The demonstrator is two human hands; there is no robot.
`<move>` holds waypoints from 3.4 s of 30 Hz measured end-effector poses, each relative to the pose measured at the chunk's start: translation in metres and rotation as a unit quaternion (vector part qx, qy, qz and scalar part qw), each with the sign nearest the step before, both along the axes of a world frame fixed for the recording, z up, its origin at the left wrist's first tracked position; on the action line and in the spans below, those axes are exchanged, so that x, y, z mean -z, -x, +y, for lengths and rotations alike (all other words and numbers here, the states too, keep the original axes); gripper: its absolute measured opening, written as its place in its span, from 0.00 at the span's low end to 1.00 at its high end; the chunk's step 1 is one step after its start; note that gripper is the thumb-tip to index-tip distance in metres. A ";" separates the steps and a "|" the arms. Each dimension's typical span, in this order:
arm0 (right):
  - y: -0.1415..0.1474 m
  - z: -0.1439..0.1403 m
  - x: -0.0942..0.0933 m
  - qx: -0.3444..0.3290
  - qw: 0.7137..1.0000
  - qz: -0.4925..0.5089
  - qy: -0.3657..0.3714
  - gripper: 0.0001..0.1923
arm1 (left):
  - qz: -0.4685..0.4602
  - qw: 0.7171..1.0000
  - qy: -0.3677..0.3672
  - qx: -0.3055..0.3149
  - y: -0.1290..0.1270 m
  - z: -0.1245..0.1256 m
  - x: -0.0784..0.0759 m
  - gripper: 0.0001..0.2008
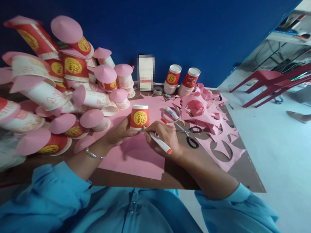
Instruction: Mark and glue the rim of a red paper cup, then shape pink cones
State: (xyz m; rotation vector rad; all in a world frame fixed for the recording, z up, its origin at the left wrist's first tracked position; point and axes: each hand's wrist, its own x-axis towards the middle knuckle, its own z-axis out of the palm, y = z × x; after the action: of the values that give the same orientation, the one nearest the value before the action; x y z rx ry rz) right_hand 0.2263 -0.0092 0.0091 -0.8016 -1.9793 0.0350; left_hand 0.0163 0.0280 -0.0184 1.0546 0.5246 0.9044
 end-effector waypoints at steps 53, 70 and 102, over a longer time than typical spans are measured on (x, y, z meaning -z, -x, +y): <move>0.000 0.000 0.004 -0.052 0.998 0.024 0.003 0.05 | 0.081 0.996 0.001 -0.044 0.000 0.000 0.002 0.37; 0.004 0.000 0.004 -0.048 0.998 -0.009 -0.028 0.08 | 0.183 0.981 -0.043 -0.039 0.004 0.000 0.000 0.42; 0.004 0.001 0.007 -0.040 0.999 -0.009 -0.023 0.08 | 0.199 0.977 -0.075 -0.030 0.003 0.000 -0.003 0.42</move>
State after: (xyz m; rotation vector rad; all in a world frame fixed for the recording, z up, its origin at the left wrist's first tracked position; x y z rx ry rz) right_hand 0.2220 -0.0077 0.0020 -0.6959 -2.0217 0.0281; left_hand 0.0133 0.0282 -0.0151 1.3757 0.8330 0.7959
